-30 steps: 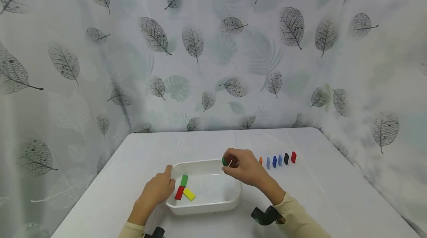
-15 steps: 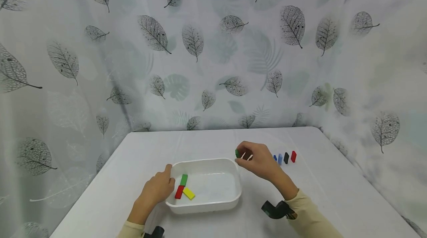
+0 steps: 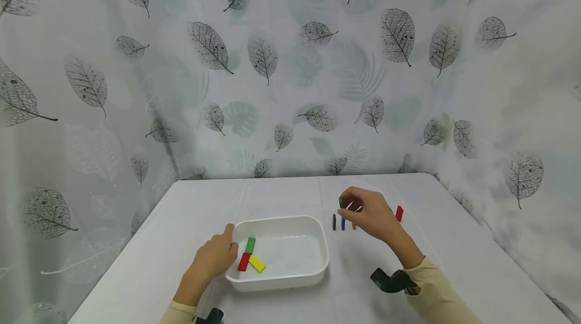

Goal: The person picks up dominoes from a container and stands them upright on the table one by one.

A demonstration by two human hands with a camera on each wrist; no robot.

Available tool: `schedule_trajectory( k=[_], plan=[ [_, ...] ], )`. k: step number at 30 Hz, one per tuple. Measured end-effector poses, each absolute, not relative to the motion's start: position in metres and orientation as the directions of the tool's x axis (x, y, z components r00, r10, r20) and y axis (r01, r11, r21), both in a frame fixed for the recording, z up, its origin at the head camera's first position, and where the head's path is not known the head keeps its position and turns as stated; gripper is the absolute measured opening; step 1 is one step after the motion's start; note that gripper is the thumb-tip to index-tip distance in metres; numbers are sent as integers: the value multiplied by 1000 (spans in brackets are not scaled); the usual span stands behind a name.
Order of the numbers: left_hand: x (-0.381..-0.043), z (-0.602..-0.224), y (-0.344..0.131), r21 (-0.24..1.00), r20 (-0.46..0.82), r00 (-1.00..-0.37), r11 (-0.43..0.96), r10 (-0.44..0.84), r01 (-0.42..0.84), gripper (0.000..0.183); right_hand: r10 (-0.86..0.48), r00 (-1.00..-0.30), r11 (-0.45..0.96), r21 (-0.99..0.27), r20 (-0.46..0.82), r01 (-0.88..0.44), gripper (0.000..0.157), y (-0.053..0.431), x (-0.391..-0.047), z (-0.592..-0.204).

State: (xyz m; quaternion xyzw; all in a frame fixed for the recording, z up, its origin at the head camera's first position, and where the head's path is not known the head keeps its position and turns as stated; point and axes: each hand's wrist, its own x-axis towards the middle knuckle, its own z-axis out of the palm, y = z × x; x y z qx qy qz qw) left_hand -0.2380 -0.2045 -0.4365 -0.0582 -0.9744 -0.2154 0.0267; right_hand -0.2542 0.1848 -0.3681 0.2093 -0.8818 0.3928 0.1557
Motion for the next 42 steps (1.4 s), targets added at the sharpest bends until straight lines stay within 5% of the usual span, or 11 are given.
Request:
schedule_trajectory(
  k=[42],
  plan=[
    [-237,-434,-203,424,69,-992,897,108,127,48,-128,-889,697,-597,440,-396,16,261,-263,-370]
  ],
)
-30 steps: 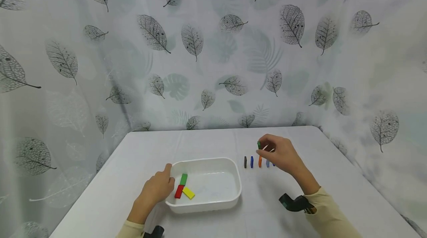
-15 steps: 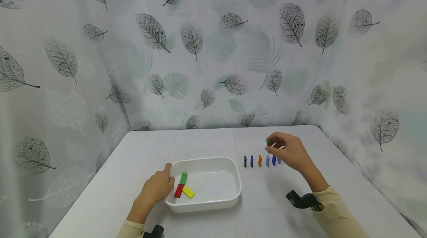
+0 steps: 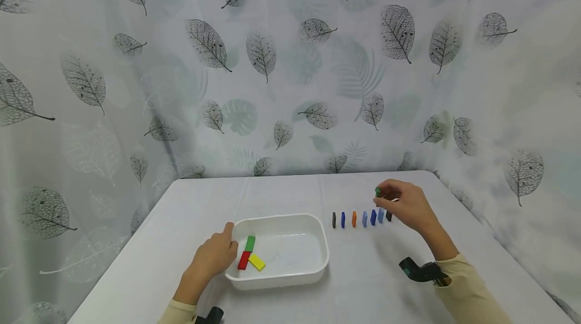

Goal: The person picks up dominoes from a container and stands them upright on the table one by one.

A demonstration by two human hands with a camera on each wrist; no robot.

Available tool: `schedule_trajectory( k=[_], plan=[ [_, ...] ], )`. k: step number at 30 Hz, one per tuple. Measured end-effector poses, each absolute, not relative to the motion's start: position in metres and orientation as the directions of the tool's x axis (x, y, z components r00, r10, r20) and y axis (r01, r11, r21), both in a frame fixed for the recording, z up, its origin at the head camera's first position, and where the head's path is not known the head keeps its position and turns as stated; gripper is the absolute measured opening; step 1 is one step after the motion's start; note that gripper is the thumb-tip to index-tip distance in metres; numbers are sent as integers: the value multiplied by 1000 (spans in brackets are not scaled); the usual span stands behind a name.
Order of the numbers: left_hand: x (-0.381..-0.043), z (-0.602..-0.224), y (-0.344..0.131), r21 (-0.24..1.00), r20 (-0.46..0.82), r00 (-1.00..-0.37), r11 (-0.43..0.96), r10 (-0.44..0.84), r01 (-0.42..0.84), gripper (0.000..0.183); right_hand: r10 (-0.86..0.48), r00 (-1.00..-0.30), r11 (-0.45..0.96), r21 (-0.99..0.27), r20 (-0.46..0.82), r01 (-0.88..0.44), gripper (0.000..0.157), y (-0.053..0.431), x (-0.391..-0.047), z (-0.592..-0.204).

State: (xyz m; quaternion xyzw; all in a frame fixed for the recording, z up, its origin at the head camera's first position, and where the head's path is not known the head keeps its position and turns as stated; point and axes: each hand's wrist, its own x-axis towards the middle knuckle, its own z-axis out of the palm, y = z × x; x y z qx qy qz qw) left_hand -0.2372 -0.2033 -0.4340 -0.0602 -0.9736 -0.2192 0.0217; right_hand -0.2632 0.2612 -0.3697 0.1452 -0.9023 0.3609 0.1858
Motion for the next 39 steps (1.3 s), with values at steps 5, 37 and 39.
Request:
schedule_trajectory(
  k=[5,37,39],
  plan=[
    [-237,-434,-203,422,64,-992,898,105,122,49,-120,-895,703,-600,430,-383,15,268,-262,-367],
    [-238,-436,-203,416,65,-994,903,92,111,48,-47,-944,731,-633,326,-255,24,327,-278,-387],
    [-238,-436,-203,417,64,-994,902,91,109,48,-47,-944,732,-632,325,-254,24,330,-280,-389]
  ],
)
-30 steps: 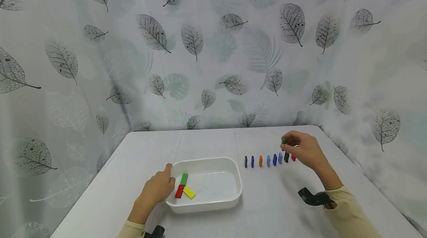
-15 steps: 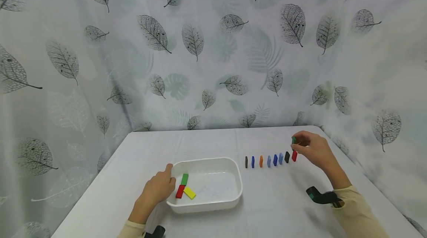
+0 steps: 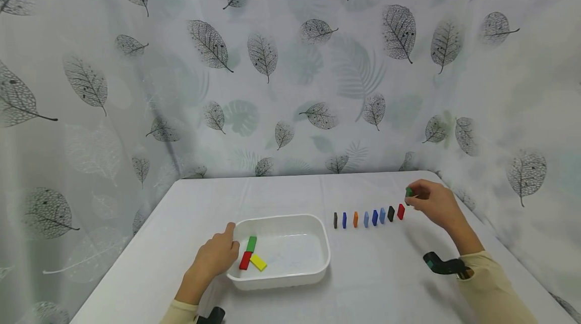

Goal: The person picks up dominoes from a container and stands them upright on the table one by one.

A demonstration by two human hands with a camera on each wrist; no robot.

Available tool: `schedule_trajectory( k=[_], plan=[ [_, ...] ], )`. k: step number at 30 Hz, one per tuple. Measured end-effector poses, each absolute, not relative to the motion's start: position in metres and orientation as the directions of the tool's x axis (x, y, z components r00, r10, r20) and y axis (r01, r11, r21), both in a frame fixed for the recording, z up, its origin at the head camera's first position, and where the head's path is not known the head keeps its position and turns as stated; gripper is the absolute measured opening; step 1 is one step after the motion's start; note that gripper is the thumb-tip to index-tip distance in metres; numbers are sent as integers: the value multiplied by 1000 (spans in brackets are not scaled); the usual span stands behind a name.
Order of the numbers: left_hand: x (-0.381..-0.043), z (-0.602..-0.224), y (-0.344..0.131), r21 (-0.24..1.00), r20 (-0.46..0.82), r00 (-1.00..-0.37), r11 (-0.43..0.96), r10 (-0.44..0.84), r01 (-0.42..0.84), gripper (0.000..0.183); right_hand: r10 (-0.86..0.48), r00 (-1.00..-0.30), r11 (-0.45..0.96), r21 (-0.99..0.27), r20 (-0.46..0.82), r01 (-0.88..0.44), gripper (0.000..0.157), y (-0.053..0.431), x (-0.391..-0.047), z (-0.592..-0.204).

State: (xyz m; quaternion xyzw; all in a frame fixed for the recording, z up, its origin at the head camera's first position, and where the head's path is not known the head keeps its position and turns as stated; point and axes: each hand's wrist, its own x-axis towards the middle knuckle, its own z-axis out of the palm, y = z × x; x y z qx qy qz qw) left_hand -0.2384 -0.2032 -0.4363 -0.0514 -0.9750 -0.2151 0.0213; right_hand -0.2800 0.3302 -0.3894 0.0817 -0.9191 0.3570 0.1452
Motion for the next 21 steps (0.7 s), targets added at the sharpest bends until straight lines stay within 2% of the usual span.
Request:
schedule_trajectory(
  k=[21],
  plan=[
    [-238,-437,-204,414,67,-993,903,95,115,47,-17,-965,776,-605,261,-177,26,347,-298,-415]
  ],
)
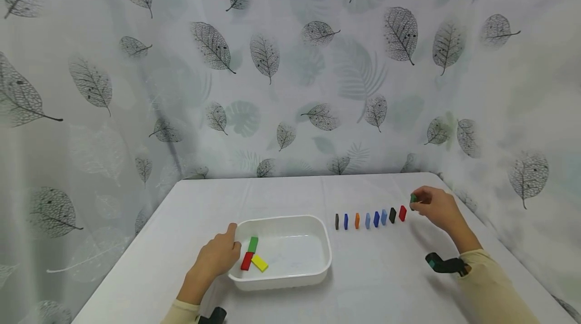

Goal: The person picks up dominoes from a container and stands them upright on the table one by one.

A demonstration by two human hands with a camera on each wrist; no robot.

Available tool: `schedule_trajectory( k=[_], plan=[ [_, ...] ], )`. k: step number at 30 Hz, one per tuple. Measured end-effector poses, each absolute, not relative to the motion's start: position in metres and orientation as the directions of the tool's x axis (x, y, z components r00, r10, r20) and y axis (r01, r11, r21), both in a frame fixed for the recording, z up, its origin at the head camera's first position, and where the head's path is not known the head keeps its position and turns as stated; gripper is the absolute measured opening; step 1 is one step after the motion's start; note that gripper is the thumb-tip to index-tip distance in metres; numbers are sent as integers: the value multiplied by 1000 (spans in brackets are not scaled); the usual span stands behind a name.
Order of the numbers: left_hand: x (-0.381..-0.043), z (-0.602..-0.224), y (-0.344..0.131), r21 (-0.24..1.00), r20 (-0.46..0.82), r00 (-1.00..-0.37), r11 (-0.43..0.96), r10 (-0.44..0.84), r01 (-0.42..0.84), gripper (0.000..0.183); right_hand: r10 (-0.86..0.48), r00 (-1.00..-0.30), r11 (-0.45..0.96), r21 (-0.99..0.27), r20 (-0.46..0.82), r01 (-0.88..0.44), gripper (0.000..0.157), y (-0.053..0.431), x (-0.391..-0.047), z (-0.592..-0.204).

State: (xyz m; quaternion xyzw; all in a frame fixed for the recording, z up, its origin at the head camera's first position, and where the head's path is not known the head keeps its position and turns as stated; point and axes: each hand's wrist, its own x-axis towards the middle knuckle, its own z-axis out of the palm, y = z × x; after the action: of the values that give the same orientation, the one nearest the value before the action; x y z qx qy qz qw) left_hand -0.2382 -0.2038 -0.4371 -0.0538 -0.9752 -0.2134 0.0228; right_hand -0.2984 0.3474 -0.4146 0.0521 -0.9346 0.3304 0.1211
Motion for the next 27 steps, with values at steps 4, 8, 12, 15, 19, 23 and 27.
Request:
schedule_trajectory(
  k=[4,8,12,15,19,23,27],
  plan=[
    [-238,-436,-204,412,62,-994,905,91,109,47,-7,-969,772,-614,247,-162,27,350,-302,-422],
    [-238,-435,-203,417,58,-994,902,93,109,48,-7,-974,769,-621,225,-149,28,352,-305,-427],
    [-238,-434,-203,423,58,-994,899,97,112,48,-10,-974,773,-617,227,-152,28,354,-308,-431],
    [-237,-434,-202,421,61,-993,900,98,114,48,-6,-972,777,-611,233,-151,27,357,-310,-434],
    [-236,-433,-202,415,64,-994,903,92,110,47,4,-976,775,-617,219,-136,28,360,-312,-440],
    [-235,-432,-202,416,65,-993,903,93,112,47,12,-980,775,-621,200,-117,28,363,-314,-447],
    [-236,-432,-202,416,66,-993,902,96,115,46,17,-982,778,-620,191,-107,27,365,-317,-452]
  ],
)
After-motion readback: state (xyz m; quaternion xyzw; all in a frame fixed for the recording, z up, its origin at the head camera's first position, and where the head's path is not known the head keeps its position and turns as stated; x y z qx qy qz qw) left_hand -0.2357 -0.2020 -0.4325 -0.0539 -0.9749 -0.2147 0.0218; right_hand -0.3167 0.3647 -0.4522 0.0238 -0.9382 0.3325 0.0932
